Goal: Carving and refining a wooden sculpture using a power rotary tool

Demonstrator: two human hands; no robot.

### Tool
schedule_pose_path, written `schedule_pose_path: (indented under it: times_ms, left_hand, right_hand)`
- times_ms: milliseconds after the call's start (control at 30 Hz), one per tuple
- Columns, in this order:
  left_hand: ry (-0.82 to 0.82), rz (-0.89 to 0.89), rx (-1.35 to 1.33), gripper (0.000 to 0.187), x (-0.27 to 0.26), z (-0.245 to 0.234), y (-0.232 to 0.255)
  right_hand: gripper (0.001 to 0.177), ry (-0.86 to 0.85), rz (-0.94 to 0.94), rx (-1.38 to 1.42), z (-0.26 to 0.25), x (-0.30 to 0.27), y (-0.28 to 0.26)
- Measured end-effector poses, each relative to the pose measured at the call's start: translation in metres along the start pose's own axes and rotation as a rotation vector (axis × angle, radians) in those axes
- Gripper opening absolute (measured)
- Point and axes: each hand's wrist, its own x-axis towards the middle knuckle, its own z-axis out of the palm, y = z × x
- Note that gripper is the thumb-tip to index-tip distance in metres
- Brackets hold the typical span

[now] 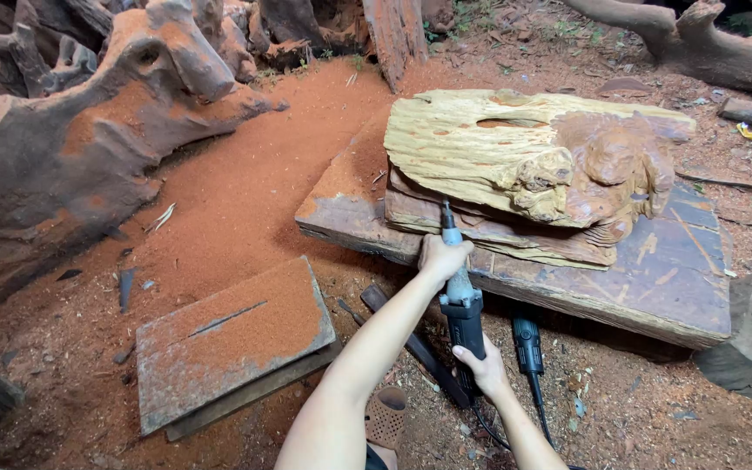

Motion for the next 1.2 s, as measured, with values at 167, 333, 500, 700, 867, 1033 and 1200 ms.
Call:
schedule_pose_path:
  times_ms: [167,333,500,700,867,1033,1200]
  left_hand:
    - [0.021,0.072,0.135,0.073,0.015,0.019,-0.012]
    - [0.015,0.025,0.072,0.063,0.011,0.007,-0.006]
    - [-0.022,0.064,-0.015,0.024,0.014,0.002,-0.008]
    - [-0.046,0.145,-0.15,0.032,0.02,-0.004,-0.017]
    - [-0.03,0.133,-0.142,0.031,0.025,-0.006,-0.019]
    - [-0.004,0.13,-0.162,0.034,0.029,-0.004,-0.024]
    - [0.046,0.131,-0.312,0.034,0.061,0.008,-0.043]
  right_hand:
    - [0.044,-0.002,0.0,0.004,-0.004,-0.005,0.003]
    - [0.042,-0.016,-0.01,-0.033,0.0,-0.001,-0.003]
    - [0.059,0.07,-0.065,-0.32,-0.002,0.013,0.011]
    - [0.032,0.028,-0.075,-0.022,-0.002,0.023,-0.011]
    - [0.033,0.02,-0.068,-0.026,-0.006,0.029,-0.007]
    - [0.032,0.03,-0.061,-0.053,-0.006,0.032,0.001]
    - [0.046,0.064,-0.077,-0.312,-0.011,0.039,0.001]
